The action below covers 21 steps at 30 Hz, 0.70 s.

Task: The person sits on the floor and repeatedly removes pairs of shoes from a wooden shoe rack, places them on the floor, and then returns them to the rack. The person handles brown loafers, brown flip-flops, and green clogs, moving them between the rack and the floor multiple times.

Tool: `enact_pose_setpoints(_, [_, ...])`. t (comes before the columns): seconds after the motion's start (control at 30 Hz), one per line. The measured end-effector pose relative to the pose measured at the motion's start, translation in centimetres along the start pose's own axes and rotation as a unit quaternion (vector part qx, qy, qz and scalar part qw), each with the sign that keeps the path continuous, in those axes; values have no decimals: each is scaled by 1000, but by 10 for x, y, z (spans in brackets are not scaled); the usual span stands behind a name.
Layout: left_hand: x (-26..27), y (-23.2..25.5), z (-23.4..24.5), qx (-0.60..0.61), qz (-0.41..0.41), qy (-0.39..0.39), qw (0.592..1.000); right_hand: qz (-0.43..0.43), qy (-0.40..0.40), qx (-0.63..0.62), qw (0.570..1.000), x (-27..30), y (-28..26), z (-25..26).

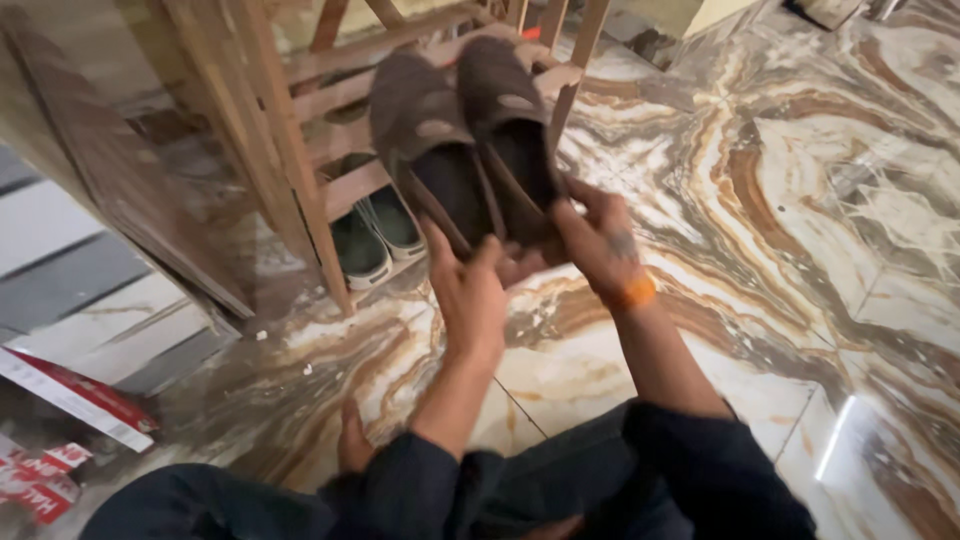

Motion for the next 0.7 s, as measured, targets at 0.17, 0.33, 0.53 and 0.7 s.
enact_pose_setpoints(0.17, [-86,32,-16,49,4,58,997,-93,-70,-47,992,-77,-24,-80])
enact_pose_setpoints(0.33, [-152,38,1,-214,-272,224,911,-159,-216,-40,963,-107,-27,-144])
enact_pose_setpoints(0.53, [-164,38,6,-254,-361,280,853,-87,-165,-3,982,-114,-4,-166])
enact_pose_setpoints(0.7, [-143,45,5,-212,-274,202,916,-58,-31,-137,988,-82,34,-164])
Point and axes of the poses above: each hand's wrist, its own x-axis away from the middle knuckle, its own z-axis out of the back of the hand, y = z × x, the point moved 2 cm from there along -x, towards the middle knuckle, and after that the axes turned 15 degrees about y, right-handed, at the moved point
